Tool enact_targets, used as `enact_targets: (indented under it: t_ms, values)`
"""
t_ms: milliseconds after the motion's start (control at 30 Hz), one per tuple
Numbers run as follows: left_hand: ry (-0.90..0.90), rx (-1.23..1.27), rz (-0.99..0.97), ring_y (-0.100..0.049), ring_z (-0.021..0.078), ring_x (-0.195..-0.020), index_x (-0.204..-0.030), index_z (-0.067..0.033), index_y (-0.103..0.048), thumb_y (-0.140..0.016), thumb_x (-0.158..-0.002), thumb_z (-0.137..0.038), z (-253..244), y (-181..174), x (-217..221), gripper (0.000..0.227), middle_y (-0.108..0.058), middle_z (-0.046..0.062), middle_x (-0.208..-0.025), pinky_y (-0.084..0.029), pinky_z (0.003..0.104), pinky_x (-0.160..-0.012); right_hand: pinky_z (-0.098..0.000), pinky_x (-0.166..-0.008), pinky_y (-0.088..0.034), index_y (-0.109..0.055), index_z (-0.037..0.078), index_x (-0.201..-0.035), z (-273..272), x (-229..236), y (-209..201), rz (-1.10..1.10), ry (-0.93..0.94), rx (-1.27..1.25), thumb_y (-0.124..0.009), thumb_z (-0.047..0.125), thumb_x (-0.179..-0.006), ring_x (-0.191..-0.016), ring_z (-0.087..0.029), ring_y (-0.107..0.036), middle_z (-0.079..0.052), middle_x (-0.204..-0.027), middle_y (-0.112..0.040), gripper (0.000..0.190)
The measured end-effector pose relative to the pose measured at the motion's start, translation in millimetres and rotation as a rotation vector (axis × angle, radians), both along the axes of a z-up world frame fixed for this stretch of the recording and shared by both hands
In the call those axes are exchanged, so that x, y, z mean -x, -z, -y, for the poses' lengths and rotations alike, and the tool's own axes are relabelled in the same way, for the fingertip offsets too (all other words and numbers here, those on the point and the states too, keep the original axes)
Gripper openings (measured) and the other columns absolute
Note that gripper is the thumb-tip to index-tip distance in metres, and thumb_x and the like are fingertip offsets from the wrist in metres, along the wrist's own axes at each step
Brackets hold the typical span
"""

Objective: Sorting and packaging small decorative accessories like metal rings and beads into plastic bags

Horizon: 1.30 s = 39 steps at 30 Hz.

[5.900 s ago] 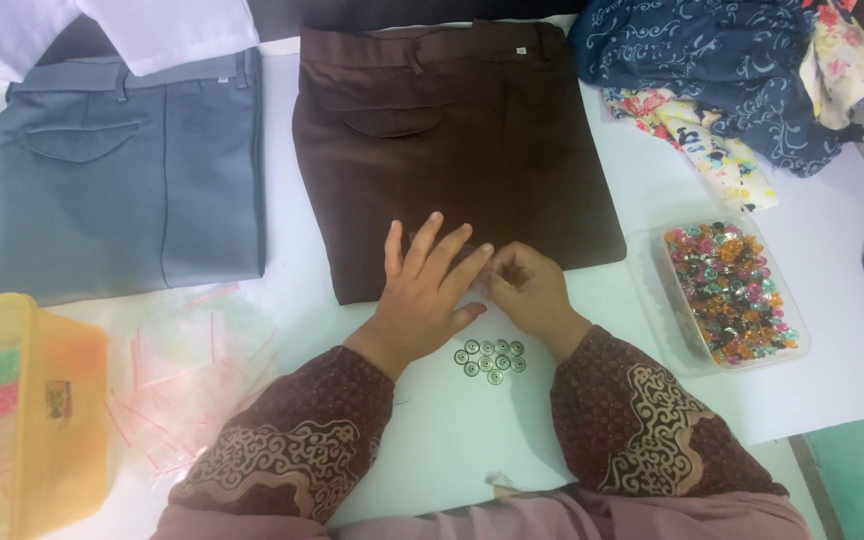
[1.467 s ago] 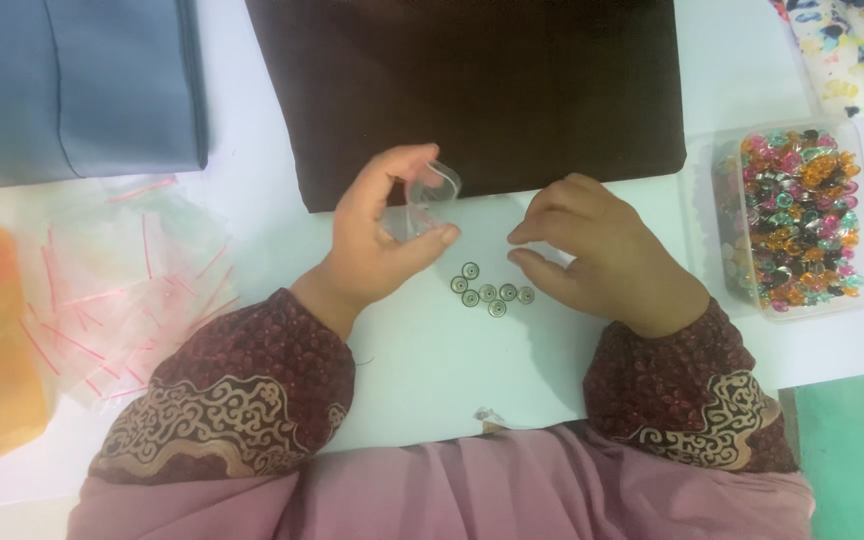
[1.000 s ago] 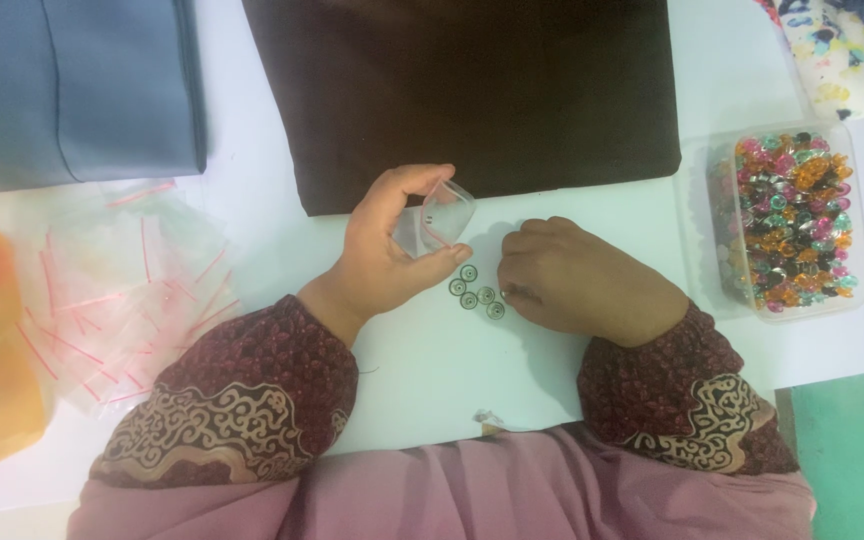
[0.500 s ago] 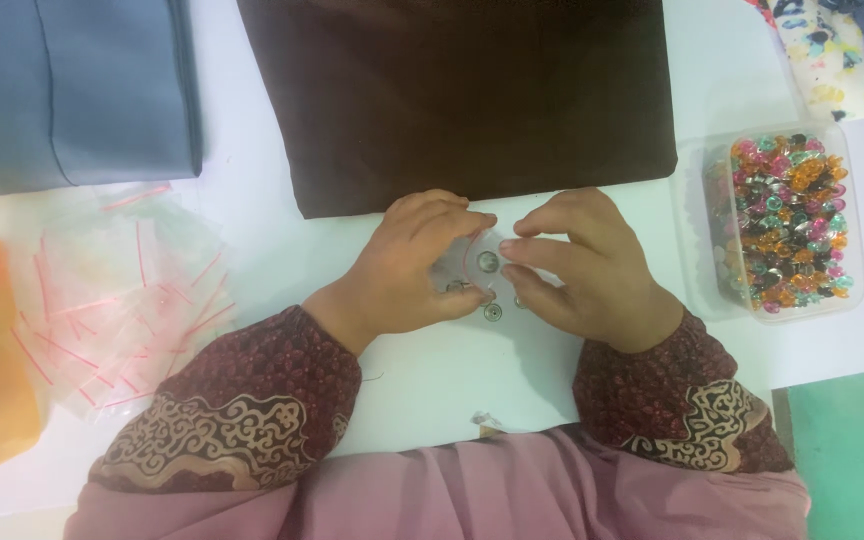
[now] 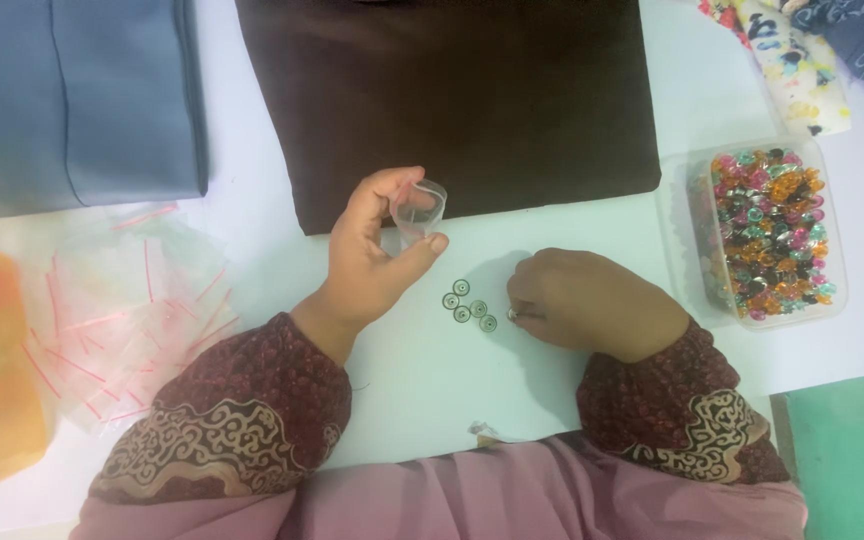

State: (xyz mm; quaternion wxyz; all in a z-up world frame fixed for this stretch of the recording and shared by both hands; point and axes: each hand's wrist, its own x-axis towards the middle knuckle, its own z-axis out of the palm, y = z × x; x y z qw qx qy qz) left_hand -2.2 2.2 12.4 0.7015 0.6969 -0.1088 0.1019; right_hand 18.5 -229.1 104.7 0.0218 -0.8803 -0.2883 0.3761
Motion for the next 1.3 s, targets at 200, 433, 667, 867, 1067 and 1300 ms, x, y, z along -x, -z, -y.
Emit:
enact_targets:
  t_ms: [200,433,667,867,1067,1300]
  values:
    - [0.009,-0.06,0.075,-0.066,0.0267,-0.107,-0.135,-0.0045,-0.059,-0.086,-0.079,-0.008,-0.6,-15.1,-0.8,0.062,-0.068,0.013,-0.105,-0.049,0.046,-0.102,-0.0384,-0.093,-0.057,-0.072,0.013,-0.11,-0.5,-4.4,7.8,0.029,-0.027,-0.023,-0.067,0.025,-0.094,-0.108,-0.023,-0.07,-0.007,-0.102,-0.075,0.02]
    - [0.017,-0.103,0.202,-0.067,0.0254,-0.108,-0.134,-0.0055,-0.062,-0.088,-0.075,-0.003,-3.4,-71.8,-5.9,0.065,-0.07,0.011,-0.106,-0.051,0.044,-0.103,-0.044,-0.098,-0.055,-0.072,0.011,-0.109,4.1,-1.9,20.7,0.024,-0.086,-0.111,-0.064,0.022,-0.096,-0.115,-0.029,-0.068,-0.009,-0.107,-0.075,0.019]
    - [0.052,-0.109,0.409,-0.066,0.0217,-0.11,-0.134,-0.0089,-0.06,-0.089,-0.078,-0.007,-20.9,-151.4,-9.3,0.064,-0.069,0.009,-0.112,-0.054,0.04,-0.105,-0.0356,-0.085,-0.053,-0.067,0.019,-0.097,8.2,-2.8,37.1,0.075,-0.104,-0.24,-0.066,0.016,-0.088,-0.096,-0.021,-0.065,0.0,-0.092,-0.067,0.009]
    - [0.072,-0.191,0.427,-0.068,0.0196,-0.117,-0.14,-0.0129,-0.052,-0.088,-0.085,-0.013,-60.1,-169.3,-1.6,0.065,-0.065,0.006,-0.127,-0.055,0.036,-0.11,-0.0321,-0.075,-0.049,-0.062,0.018,-0.077,10.3,-6.8,48.2,0.056,-0.061,-0.283,-0.061,0.015,-0.085,-0.077,-0.018,-0.062,0.002,-0.085,-0.065,0.008]
    - [0.014,-0.337,0.558,-0.071,0.0206,-0.102,-0.135,-0.0143,-0.055,-0.093,-0.082,-0.021,-59.7,-177.5,-1.4,0.065,-0.069,0.0,-0.113,-0.05,0.041,-0.1,-0.0323,-0.074,-0.049,-0.065,0.018,-0.078,2.4,-15.7,-28.2,0.287,-0.124,-0.364,-0.064,0.014,-0.086,-0.081,-0.017,-0.062,0.004,-0.083,-0.065,0.01]
    - [0.272,-0.621,0.412,-0.068,0.0204,-0.092,-0.122,-0.0154,-0.065,-0.086,-0.075,-0.035,-29.8,-174.7,-5.5,0.055,-0.071,-0.005,-0.097,-0.045,0.039,-0.085,-0.0376,-0.076,-0.059,-0.062,0.006,-0.094,10.9,24.0,-102.3,1.022,-0.314,-1.107,-0.073,-0.005,-0.084,-0.076,-0.024,-0.065,-0.013,-0.087,-0.067,0.018]
